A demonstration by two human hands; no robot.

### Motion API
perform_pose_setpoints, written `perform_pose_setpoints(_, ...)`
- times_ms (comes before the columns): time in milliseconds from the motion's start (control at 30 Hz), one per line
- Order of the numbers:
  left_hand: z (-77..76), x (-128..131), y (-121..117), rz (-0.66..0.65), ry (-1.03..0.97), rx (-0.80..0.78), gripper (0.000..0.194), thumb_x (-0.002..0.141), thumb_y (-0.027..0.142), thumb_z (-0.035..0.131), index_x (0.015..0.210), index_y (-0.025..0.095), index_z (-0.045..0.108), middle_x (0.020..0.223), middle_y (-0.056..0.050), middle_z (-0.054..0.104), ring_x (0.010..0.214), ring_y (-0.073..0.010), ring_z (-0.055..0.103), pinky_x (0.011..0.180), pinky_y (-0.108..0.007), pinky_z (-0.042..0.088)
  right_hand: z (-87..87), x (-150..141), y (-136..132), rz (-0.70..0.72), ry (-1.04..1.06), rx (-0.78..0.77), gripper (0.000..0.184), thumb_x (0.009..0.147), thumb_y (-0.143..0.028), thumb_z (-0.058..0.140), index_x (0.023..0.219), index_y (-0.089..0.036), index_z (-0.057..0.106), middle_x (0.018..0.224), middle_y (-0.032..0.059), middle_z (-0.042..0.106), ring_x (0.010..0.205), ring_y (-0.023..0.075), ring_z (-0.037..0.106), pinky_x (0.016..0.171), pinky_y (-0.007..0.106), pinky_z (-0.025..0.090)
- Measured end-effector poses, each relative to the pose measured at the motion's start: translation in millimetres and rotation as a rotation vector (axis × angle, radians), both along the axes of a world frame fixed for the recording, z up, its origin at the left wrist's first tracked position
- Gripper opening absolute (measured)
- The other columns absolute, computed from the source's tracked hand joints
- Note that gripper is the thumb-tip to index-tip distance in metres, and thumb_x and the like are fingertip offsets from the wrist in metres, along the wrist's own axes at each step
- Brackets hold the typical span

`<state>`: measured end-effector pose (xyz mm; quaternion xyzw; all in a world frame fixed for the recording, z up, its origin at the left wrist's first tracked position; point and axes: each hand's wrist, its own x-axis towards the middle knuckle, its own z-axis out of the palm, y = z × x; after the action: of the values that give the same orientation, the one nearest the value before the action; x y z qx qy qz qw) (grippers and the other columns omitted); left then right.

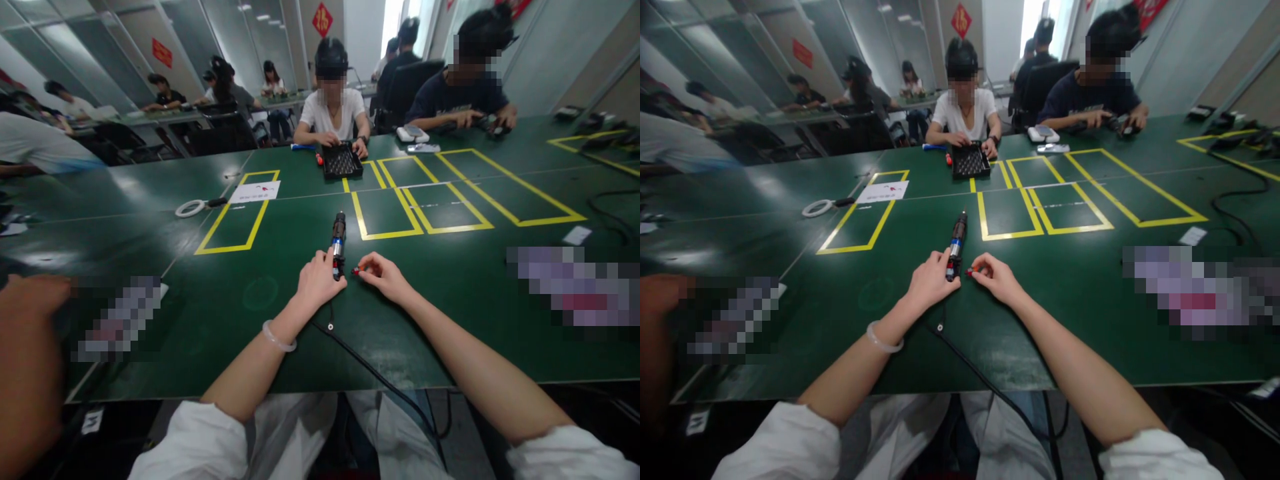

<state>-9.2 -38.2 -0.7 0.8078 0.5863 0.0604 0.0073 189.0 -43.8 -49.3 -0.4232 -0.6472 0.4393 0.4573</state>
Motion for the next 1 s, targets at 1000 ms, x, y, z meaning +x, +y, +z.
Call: perform_pose_setpoints(1000,-10.4,17,-19,-0.121,-0.095,0.014,0.073,0.084,0.041,0.056,0.150,0.018,0.033,0.128,-0.013,0.053,0.109,-0.0285,0.057,0.090,-0.039,0.047,7.5,0,-4,-0.047,-0.395,0.299,0.005,0.088,-0.018,0.062,0.087,-0.019,0.067,0.088,0.0035,0.055,0.075,0.0150,0.054,0.074,0.029,0.046)
